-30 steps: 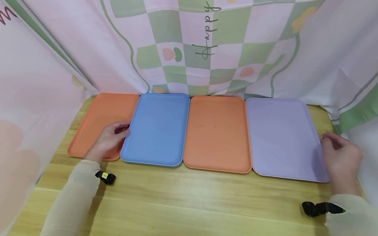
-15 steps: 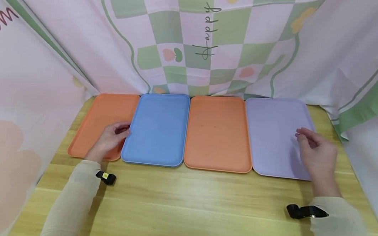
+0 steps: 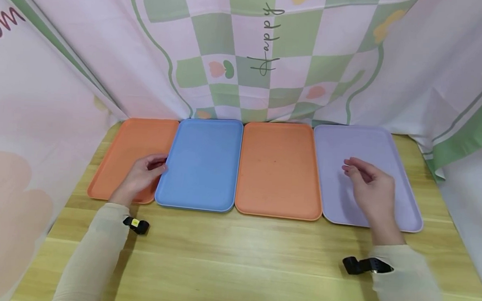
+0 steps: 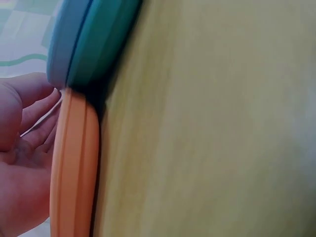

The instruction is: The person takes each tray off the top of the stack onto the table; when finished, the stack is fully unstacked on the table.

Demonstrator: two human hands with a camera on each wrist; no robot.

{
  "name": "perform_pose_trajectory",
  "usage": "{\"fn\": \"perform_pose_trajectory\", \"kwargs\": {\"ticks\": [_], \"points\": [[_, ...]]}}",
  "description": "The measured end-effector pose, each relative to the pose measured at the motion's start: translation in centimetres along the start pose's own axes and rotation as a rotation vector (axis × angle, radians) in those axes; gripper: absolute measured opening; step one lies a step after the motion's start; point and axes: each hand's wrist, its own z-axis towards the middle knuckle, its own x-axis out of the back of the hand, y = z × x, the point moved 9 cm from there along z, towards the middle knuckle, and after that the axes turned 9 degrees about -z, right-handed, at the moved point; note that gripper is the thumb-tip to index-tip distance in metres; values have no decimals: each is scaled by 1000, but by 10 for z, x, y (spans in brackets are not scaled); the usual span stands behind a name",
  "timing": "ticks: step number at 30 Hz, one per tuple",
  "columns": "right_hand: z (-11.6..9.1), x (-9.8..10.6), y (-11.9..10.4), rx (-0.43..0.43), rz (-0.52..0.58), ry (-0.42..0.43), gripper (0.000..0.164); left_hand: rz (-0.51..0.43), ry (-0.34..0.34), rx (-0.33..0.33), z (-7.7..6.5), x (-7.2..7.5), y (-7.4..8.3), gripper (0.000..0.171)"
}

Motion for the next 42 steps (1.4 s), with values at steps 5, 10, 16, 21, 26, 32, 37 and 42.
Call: {"fn": "perform_pose_trajectory", "kwargs": {"ticks": [5,10,16,21,26,32,37,42], "points": [[-3,-22,-18,49,106,-16,33,29,2,-5,0,1,4,46],[-4,-39,-35,81,122,-44,33,49,3,-5,-2,1,6,46],[-3,-56,-47,69,157,-85,35,22,3,-22,-1,0,8,47],[-6,-71,-58,69,202,-135,37,22,5,-6,-2,0,6,46],[-8,-88,-71,76,238,-180,37,27,3,4,-3,-1,6,47],[-9,-107,-83,88,248,-208,32,5,0,-9,-4,-1,8,47],[-11,-123,-90,105,250,-245,32,16,6,-14,-3,0,8,48],[-12,-137,-96,108,258,-280,31,33,9,-22,-1,1,6,47]]}}
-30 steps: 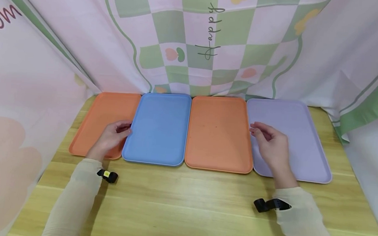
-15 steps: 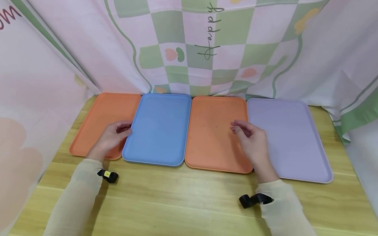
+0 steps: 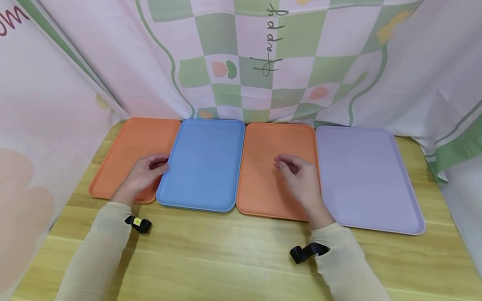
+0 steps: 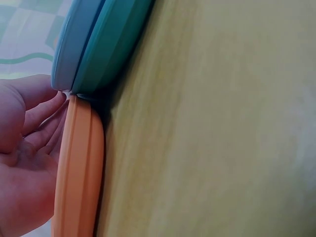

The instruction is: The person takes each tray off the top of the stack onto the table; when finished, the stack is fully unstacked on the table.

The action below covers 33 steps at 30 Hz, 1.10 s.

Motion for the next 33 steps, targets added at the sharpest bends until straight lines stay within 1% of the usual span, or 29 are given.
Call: {"fn": "perform_pose_trajectory", "kwargs": {"ticks": [7,11,17,25,29,33], "points": [[4,-15,-2,-12,14,-11,29,7,0,-6,1,0,0,46],[4,-23,-3,-31,-35,-36,30,4,6,3,0,0,0,45],[6,-37,-4,-44,-66,-60,31,-2,22,10,-1,1,0,44],[12,-56,-5,-28,-111,-76,31,7,18,1,0,1,0,45],[14,-65,-2,-47,-133,-94,31,-2,13,-1,0,0,-1,45],[17,-73,0,-62,-190,-92,30,-7,9,-4,-1,1,-1,45]]}}
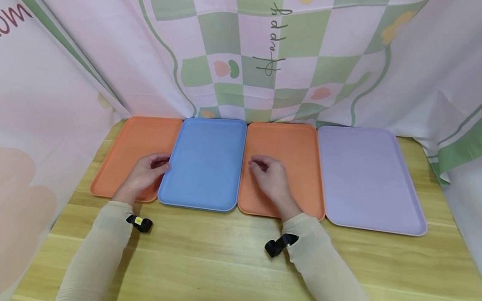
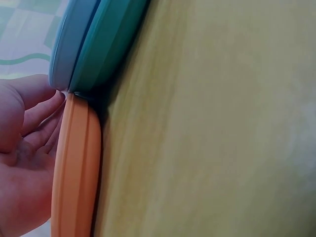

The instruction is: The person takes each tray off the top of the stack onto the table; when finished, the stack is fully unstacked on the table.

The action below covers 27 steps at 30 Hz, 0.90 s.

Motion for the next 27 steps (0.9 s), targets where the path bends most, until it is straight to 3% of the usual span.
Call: {"fn": "perform_pose_trajectory", "kwargs": {"ticks": [9,17,27], "points": [[7,-14,-1,-29,-63,-21,32,21,-1,20,0,0,-1,46],[11,-27,0,-60,-11,-23,33,25,-1,21,0,0,-1,46],[12,-34,-3,-69,-104,10,33,7,-9,29,1,0,-3,46]]}}
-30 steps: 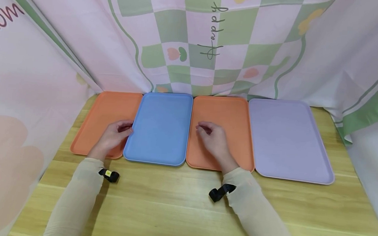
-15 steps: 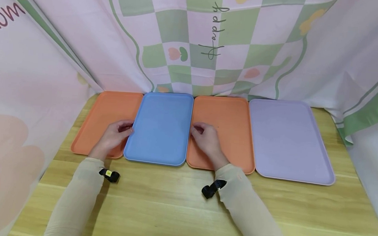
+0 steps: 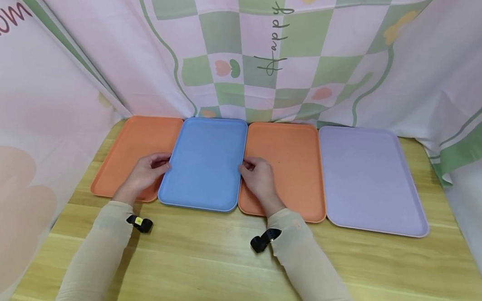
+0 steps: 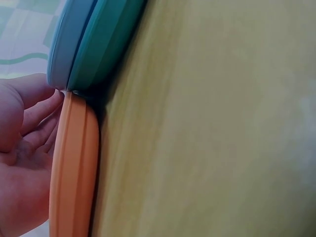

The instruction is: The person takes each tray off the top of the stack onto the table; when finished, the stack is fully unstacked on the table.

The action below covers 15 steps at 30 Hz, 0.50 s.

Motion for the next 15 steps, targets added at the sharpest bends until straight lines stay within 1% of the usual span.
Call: {"fn": "perform_pose_trajectory", "kwargs": {"ticks": [6,11,15], "points": [[-1,-3,-5,-1,-13,27,34,-7,9,-4,1,1,0,45],[-2,-2,-5,-36,2,43,34,-14,5,-6,1,1,-1,46],[-2,0,-4,-62,18,48,36,1,-3,-3,1,0,-1,47]]}}
